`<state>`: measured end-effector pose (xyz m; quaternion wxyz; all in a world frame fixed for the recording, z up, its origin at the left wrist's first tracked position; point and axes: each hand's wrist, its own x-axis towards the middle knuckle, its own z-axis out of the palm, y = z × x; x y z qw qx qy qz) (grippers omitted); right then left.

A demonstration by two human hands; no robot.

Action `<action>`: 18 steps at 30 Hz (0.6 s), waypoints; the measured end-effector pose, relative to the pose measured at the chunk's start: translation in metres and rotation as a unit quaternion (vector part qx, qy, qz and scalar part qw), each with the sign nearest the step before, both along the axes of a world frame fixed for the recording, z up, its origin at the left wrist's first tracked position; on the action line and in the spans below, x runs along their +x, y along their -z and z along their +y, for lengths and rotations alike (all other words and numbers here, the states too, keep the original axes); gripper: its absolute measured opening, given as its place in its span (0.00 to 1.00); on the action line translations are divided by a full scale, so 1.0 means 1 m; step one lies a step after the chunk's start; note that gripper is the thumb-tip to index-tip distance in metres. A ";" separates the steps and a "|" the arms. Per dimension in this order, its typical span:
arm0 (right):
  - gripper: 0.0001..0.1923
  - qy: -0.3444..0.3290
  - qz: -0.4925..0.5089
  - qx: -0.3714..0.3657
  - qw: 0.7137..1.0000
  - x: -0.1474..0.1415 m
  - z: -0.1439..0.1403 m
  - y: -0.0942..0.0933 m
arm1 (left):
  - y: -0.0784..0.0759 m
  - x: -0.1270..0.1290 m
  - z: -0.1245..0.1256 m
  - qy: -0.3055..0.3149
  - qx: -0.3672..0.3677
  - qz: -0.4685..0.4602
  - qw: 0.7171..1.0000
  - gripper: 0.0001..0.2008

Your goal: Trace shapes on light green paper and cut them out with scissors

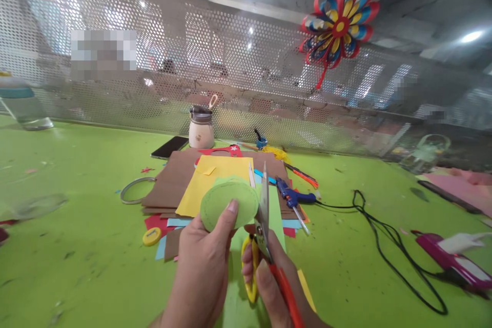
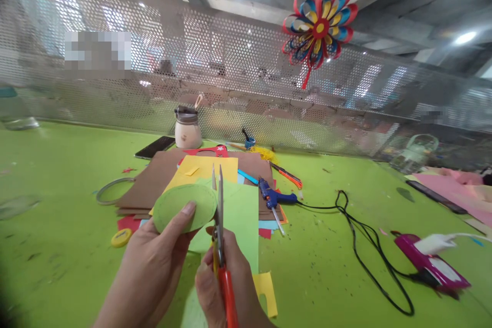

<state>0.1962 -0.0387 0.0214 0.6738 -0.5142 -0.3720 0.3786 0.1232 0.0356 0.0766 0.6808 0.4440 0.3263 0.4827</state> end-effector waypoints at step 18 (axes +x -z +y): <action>0.29 -0.014 -0.017 0.013 1.000 0.002 0.001 0.006 | 0.005 0.001 0.000 0.010 0.007 -0.017 1.000 0.11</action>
